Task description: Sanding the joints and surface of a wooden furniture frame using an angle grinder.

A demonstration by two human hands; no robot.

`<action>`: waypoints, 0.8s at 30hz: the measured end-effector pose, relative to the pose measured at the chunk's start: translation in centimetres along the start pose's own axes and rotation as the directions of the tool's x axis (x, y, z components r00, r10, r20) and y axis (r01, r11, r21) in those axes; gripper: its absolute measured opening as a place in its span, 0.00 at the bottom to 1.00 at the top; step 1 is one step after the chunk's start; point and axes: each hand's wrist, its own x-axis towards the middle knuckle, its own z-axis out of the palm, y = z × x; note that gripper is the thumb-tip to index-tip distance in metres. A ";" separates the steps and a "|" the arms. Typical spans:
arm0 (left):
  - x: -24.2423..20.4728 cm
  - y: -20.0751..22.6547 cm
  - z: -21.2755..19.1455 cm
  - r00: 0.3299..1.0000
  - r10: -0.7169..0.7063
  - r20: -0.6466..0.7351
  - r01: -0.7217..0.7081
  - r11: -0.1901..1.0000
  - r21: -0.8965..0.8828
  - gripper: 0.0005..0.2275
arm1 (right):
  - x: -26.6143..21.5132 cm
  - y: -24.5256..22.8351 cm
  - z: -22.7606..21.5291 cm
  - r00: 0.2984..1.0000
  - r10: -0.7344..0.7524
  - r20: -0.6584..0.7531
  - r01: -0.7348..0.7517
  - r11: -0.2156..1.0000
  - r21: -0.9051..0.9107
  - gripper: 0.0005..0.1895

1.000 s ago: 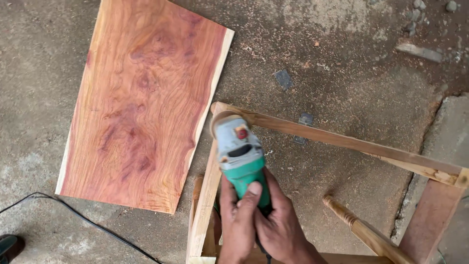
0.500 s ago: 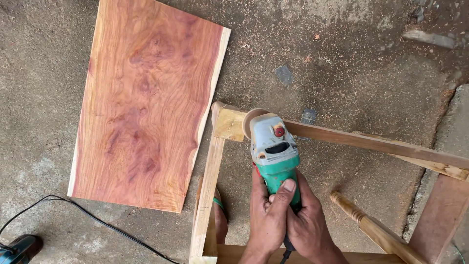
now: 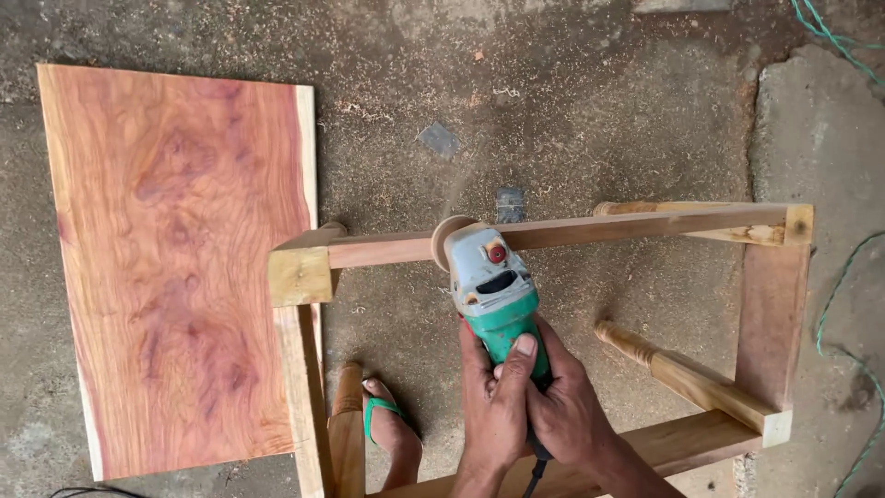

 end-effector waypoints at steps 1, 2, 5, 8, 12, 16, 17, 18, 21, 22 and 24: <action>0.0 -0.7 0.9 1.000 0.011 0.024 -0.010 1.000 -0.012 0.28 | -0.2 0.4 -1.0 1.000 0.007 -0.024 -0.006 1.000 0.015 0.31; 0.0 -1.5 1.9 0.999 0.021 0.048 -0.020 1.000 -0.024 0.27 | -0.5 0.8 -2.0 0.999 0.014 -0.048 -0.013 0.999 0.031 0.30; 0.0 -2.5 5.5 0.995 -0.052 0.081 0.052 0.999 -0.002 0.28 | -1.0 2.3 -5.4 0.985 0.150 -0.088 -0.141 0.984 0.105 0.31; 0.0 -4.5 8.5 0.991 -0.070 0.111 0.066 0.997 0.037 0.29 | -1.5 2.8 -8.5 0.985 0.129 -0.111 -0.116 0.986 0.116 0.31; 0.3 -6.9 12.9 0.987 -0.078 0.143 0.066 0.994 0.086 0.29 | -2.1 4.6 -13.2 0.979 0.133 -0.157 -0.104 0.978 0.183 0.29; 1.0 -9.7 17.3 0.980 -0.104 0.168 0.084 0.989 0.123 0.31 | -2.3 6.3 -17.9 0.967 0.175 -0.187 -0.146 0.976 0.160 0.30; 1.0 -10.5 18.4 0.980 -0.099 0.174 0.078 0.989 0.126 0.31 | -2.6 7.2 -19.1 0.951 0.237 -0.200 -0.208 0.966 0.157 0.29; 1.0 -10.7 19.8 0.979 -0.105 0.176 0.081 0.988 0.134 0.31 | -2.8 7.9 -20.3 0.949 0.242 -0.203 -0.210 0.964 0.165 0.29; 1.0 -11.6 23.8 0.971 -0.189 0.148 0.159 0.968 0.192 0.32 | -3.2 9.2 -24.0 0.942 0.213 -0.259 -0.175 0.971 0.162 0.27; 0.9 -11.8 25.0 0.967 -0.191 0.169 0.161 0.971 0.177 0.32 | -3.4 9.1 -25.2 0.931 0.245 -0.269 -0.218 0.968 0.128 0.27; 1.1 -12.4 27.3 0.963 -0.187 0.192 0.156 0.973 0.168 0.31 | -3.5 9.7 -27.5 0.921 0.271 -0.279 -0.253 0.962 0.101 0.27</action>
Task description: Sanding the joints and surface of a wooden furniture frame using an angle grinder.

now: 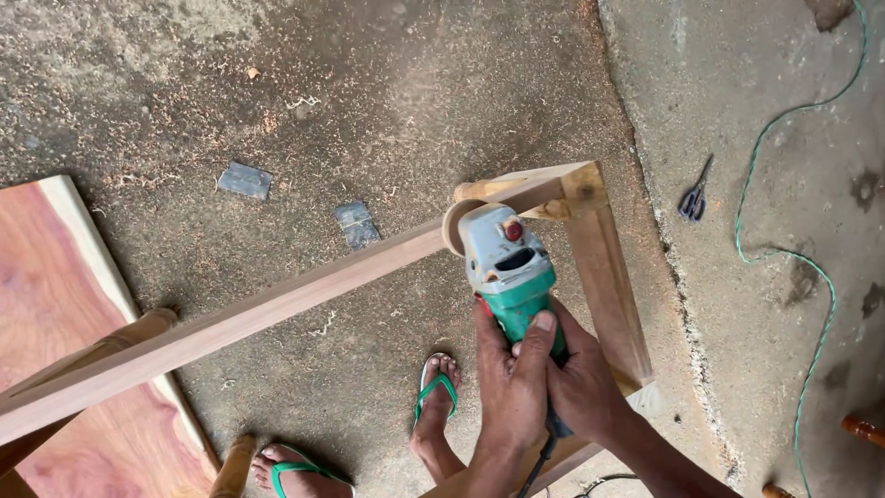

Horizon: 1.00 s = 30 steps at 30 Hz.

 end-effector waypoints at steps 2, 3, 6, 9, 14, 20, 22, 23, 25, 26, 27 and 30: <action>0.5 -0.3 1.8 0.999 -0.029 0.035 0.030 1.000 -0.010 0.28 | 0.5 1.4 -1.8 1.000 -0.011 -0.028 0.012 1.000 0.015 0.26; 0.8 -0.4 2.7 0.999 -0.029 0.031 0.029 1.000 -0.004 0.28 | 0.7 1.4 -2.6 1.000 -0.011 -0.025 0.011 1.000 0.022 0.26; 1.7 -0.6 5.2 0.996 0.059 0.065 -0.054 0.995 -0.087 0.27 | 1.3 2.8 -5.3 0.994 -0.077 -0.074 0.080 0.996 0.038 0.24; 2.2 -0.9 7.2 0.997 -0.017 0.080 0.015 1.000 0.028 0.25 | 1.6 5.2 -7.7 0.990 0.062 -0.126 -0.062 0.998 0.005 0.19; 3.2 -1.3 9.7 0.991 -0.022 0.130 0.017 0.999 0.037 0.25 | 2.0 4.9 -9.9 0.981 0.018 -0.193 -0.007 0.998 0.058 0.17; 3.4 -3.3 11.1 0.989 0.004 0.149 -0.023 0.992 0.124 0.25 | 1.8 7.2 -11.9 0.981 -0.013 -0.192 0.034 0.994 0.102 0.14; 3.4 -3.5 11.5 0.988 -0.004 0.156 -0.013 0.994 0.111 0.25 | 1.6 7.4 -12.3 0.977 0.040 -0.209 -0.021 0.995 0.092 0.14; 3.4 -3.6 11.9 0.987 -0.008 0.162 -0.008 0.995 0.097 0.25 | 1.7 7.4 -12.8 0.971 0.089 -0.223 -0.073 0.994 0.082 0.13; 3.6 -3.8 12.5 0.984 0.001 0.180 -0.021 0.993 0.114 0.24 | 1.5 8.0 -13.3 0.967 0.044 -0.249 -0.025 0.996 0.080 0.13; 3.6 -4.0 12.6 0.980 0.007 0.197 -0.034 0.991 0.132 0.24 | 1.4 8.3 -13.3 0.962 0.001 -0.273 0.021 0.997 0.077 0.12; 3.5 -3.5 12.7 0.981 0.004 0.195 -0.030 0.991 0.131 0.24 | 1.3 8.7 -13.6 0.962 0.004 -0.272 0.017 0.997 0.076 0.12; 3.7 -2.3 12.5 0.978 -0.068 0.196 0.042 0.990 0.136 0.26 | 1.9 7.9 -13.3 0.972 -0.004 -0.237 0.028 0.995 0.098 0.12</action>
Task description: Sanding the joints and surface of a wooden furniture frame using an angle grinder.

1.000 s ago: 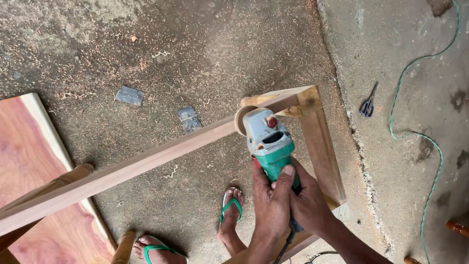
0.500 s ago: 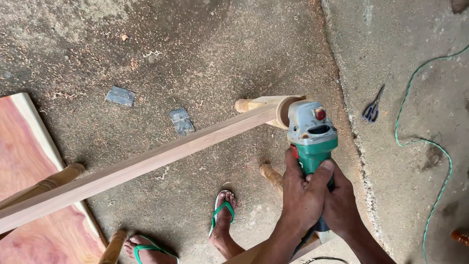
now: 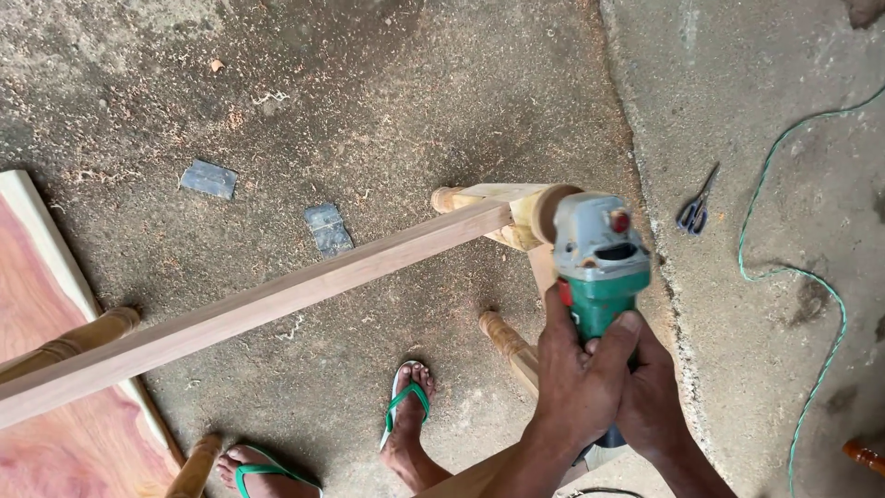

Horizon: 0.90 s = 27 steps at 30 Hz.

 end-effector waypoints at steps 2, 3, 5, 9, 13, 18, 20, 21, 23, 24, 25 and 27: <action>-0.3 -0.1 -0.5 0.997 0.046 -0.055 -0.051 0.994 -0.092 0.27 | 0.1 -3.1 1.6 0.993 0.055 0.109 -0.062 0.996 0.069 0.20; -0.3 -0.2 -0.5 0.998 0.037 -0.055 -0.042 0.995 -0.091 0.27 | 0.0 -3.3 1.6 0.992 0.064 0.107 -0.072 0.995 0.069 0.20; -0.3 -0.1 -0.7 0.997 0.058 -0.051 -0.065 0.989 -0.134 0.26 | 0.1 -3.8 1.9 0.993 0.060 0.105 -0.057 0.998 -0.025 0.23; -0.1 0.4 -0.4 0.999 0.009 -0.037 -0.014 0.989 -0.148 0.25 | 0.2 -2.6 1.1 0.994 0.057 0.093 -0.058 0.998 0.001 0.19; 0.1 0.0 -0.3 0.997 0.039 -0.073 -0.041 0.999 -0.023 0.24 | 0.3 -2.8 1.2 0.997 0.015 0.082 -0.014 1.000 -0.019 0.17; 0.0 -0.1 -0.5 0.993 0.091 -0.081 -0.101 0.986 -0.134 0.24 | 0.3 -3.1 1.5 0.992 0.100 0.081 -0.096 0.994 -0.049 0.22; 0.3 0.3 -0.2 0.995 0.076 -0.068 -0.080 0.995 -0.057 0.24 | 0.3 -1.9 0.8 0.999 0.011 0.049 -0.010 1.000 -0.026 0.16; 0.4 0.2 -0.1 0.995 0.081 -0.066 -0.085 0.995 -0.058 0.24 | 0.3 -1.4 0.6 0.999 0.007 0.048 -0.005 1.000 -0.027 0.16; 0.4 -0.2 0.2 0.995 0.083 -0.052 -0.084 0.996 -0.020 0.23 | 0.2 -0.4 0.0 0.998 0.052 0.048 -0.055 0.997 0.062 0.19; 0.4 0.2 0.1 0.995 0.085 -0.046 -0.086 0.996 -0.019 0.23 | 0.4 -1.5 0.5 0.998 0.050 0.042 -0.053 0.997 0.063 0.19; 0.2 0.6 0.0 0.998 0.019 -0.057 -0.024 0.996 -0.085 0.24 | 0.4 -2.5 0.9 0.997 0.051 0.065 -0.051 0.999 0.007 0.22; 0.1 0.7 -0.2 0.997 -0.051 -0.061 0.041 0.988 -0.147 0.24 | 0.4 -3.9 1.5 0.995 0.057 0.085 -0.053 0.998 -0.046 0.27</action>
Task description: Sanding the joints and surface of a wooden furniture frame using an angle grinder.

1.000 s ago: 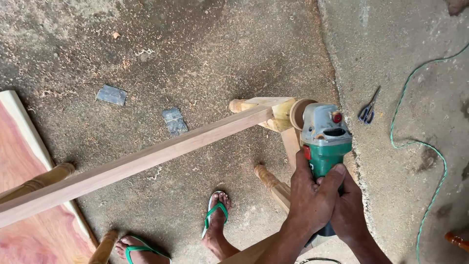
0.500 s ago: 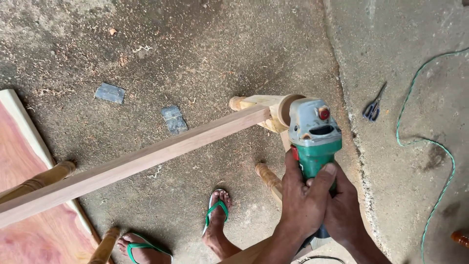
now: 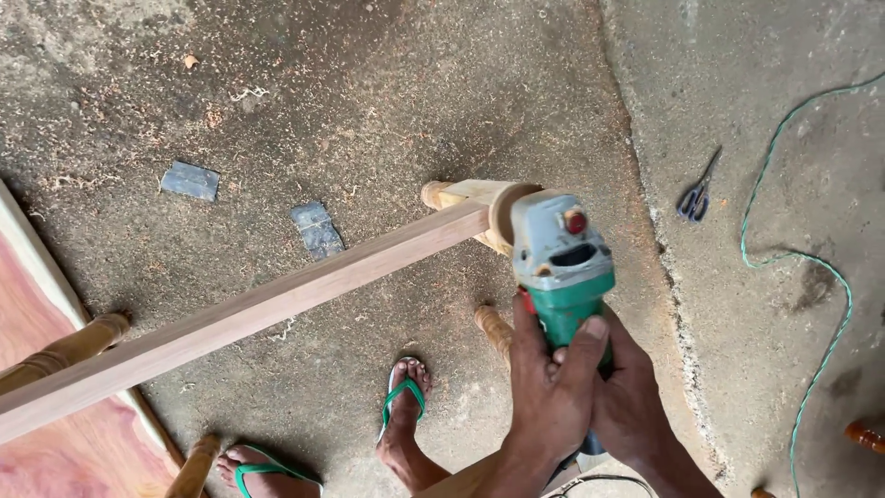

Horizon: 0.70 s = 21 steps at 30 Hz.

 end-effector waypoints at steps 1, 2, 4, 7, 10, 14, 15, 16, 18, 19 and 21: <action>0.0 -0.2 -0.1 1.000 0.027 -0.013 -0.027 1.000 0.005 0.25 | 0.0 -0.4 0.2 0.999 0.028 0.020 -0.028 1.000 0.012 0.28; 0.0 -0.4 -0.2 0.998 0.057 -0.023 -0.057 0.998 0.009 0.25 | 0.0 -0.8 0.3 0.998 0.051 0.039 -0.052 0.998 0.023 0.30; 0.2 -0.2 0.2 0.998 0.060 -0.008 -0.060 0.998 0.007 0.25 | 0.2 -0.7 -0.1 0.996 0.085 0.026 -0.086 0.995 0.048 0.29; 0.4 -0.8 0.6 0.996 0.093 0.009 -0.093 0.996 0.003 0.26 | 0.1 0.1 -0.7 0.996 0.088 -0.004 -0.088 0.996 0.020 0.26; 0.6 -1.1 1.2 0.996 0.094 0.011 -0.094 0.995 0.021 0.26 | 0.3 0.8 -1.5 0.996 0.082 -0.021 -0.081 0.996 0.022 0.22; 0.9 -2.1 2.1 0.998 0.052 0.045 -0.054 0.997 0.054 0.24 | -0.3 1.9 -2.1 0.993 0.093 -0.070 -0.081 0.983 0.163 0.18; 0.9 -1.7 2.0 0.998 0.054 0.044 -0.056 0.997 0.056 0.24 | -0.3 2.7 -2.1 0.993 0.091 -0.069 -0.079 0.983 0.166 0.18; 0.9 -1.3 2.1 0.995 0.064 0.078 -0.070 0.994 0.084 0.24 | -0.4 3.4 -2.2 0.994 0.042 -0.098 -0.028 0.990 0.142 0.15; 0.9 -0.7 2.0 0.991 0.075 0.109 -0.088 0.989 0.116 0.24 | -0.2 3.4 -2.0 0.992 -0.011 -0.123 0.025 0.993 0.120 0.13; 0.8 -0.6 1.8 0.996 0.060 0.071 -0.068 0.992 0.109 0.24 | 0.1 2.7 -1.7 0.996 0.009 -0.085 0.002 0.992 0.126 0.14; 0.3 -0.8 0.9 0.999 0.037 0.024 -0.039 0.994 0.106 0.24 | 0.0 1.8 -0.7 0.998 0.038 -0.040 -0.033 0.990 0.134 0.15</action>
